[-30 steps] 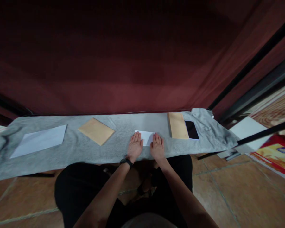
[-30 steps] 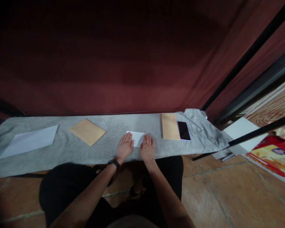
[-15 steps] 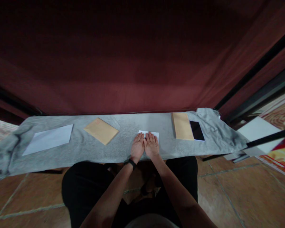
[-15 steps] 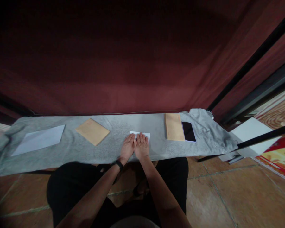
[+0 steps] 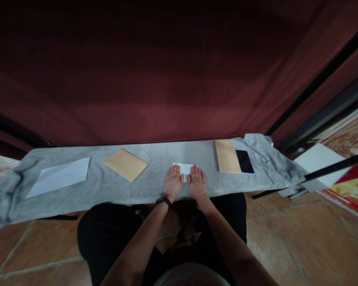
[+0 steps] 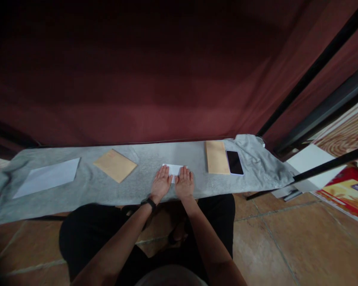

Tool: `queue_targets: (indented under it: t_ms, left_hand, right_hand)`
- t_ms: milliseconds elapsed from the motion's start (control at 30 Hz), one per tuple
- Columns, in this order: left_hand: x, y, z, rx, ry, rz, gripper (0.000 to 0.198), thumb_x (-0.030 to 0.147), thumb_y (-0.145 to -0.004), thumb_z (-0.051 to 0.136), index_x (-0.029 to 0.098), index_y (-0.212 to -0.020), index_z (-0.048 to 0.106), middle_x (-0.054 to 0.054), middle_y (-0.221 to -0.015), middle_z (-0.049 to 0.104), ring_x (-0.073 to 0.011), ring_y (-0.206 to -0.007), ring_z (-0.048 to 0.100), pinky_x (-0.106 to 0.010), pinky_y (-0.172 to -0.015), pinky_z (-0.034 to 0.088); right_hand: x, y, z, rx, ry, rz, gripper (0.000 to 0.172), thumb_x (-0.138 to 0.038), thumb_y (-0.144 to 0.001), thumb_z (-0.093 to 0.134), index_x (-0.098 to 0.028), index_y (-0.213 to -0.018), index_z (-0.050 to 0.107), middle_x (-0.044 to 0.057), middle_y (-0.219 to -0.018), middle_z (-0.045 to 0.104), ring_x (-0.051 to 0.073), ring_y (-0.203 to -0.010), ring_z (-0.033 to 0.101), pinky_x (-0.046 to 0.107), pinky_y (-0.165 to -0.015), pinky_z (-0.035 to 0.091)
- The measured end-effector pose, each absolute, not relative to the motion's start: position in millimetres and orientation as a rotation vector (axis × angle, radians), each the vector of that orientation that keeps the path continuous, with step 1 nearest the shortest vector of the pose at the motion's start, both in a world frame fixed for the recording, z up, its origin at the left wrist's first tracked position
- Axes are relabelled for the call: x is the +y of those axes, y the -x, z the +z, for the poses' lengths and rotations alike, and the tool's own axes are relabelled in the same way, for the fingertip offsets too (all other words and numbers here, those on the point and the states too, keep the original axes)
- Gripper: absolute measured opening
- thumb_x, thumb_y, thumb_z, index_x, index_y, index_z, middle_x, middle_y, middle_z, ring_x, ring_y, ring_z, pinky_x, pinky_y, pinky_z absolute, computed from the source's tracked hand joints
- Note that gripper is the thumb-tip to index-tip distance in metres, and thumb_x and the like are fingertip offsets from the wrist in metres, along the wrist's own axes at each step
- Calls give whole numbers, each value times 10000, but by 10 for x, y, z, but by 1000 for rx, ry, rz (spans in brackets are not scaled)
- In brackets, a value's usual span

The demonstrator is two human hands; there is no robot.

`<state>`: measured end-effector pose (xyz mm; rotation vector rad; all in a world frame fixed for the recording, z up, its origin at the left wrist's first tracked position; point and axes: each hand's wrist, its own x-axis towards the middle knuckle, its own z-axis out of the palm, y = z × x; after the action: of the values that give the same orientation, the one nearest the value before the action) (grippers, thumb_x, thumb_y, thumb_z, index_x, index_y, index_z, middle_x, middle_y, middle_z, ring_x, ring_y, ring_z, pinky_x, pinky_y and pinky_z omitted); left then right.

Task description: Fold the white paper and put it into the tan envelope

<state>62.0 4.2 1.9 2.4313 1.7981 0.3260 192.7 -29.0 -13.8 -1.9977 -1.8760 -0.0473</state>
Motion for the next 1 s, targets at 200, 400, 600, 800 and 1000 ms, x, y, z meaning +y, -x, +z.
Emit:
queue_targets:
  t_ms: [200, 400, 600, 800, 1000]
  left_hand:
    - [28, -639, 27, 1839, -2440, 316, 620, 371, -1016, 267, 11, -1517, 329, -177, -1597, 302, -261, -1504, 229, -424, -1230, 214]
    - [0, -616, 19, 1846, -2447, 327, 623, 379, -1015, 261, 29, -1529, 313, -170, -1588, 324, -258, -1501, 240, -429, -1226, 216]
    - [-148, -494, -2, 1850, -2467, 383, 606, 354, -1007, 273, 72, -1542, 309, -155, -1576, 353, -260, -1491, 272, -466, -1218, 229]
    - [-221, -444, 46, 1898, -2444, 419, 607, 353, -1011, 255, 32, -1517, 347, -178, -1562, 368, -270, -1481, 295, -459, -1216, 238]
    - [-346, -562, 91, 1798, -2487, 422, 574, 315, -1005, 273, 75, -1518, 363, -146, -1568, 372, -263, -1493, 266, -475, -1220, 231]
  right_hand:
    - [-357, -2102, -139, -1878, 2012, -37, 547, -299, -1031, 292, -44, -1508, 370, 198, -1541, 392, 302, -1435, 369, 510, -1169, 250]
    - [-403, -2165, -105, -1871, 2029, -16, 545, -303, -1032, 293, -63, -1515, 365, 173, -1554, 379, 298, -1431, 378, 499, -1172, 247]
    - [-421, -2212, -66, -1885, 2023, 27, 545, -315, -1031, 294, -75, -1514, 374, 154, -1560, 373, 305, -1431, 376, 504, -1178, 234]
    - [-481, -2331, -55, -1923, 2040, 26, 538, -291, -1019, 298, -102, -1517, 379, 110, -1567, 375, 290, -1428, 383, 474, -1192, 224]
    - [-441, -2319, 30, -1925, 2021, 83, 529, -260, -1005, 329, -82, -1497, 408, 144, -1558, 386, 270, -1445, 362, 468, -1192, 238]
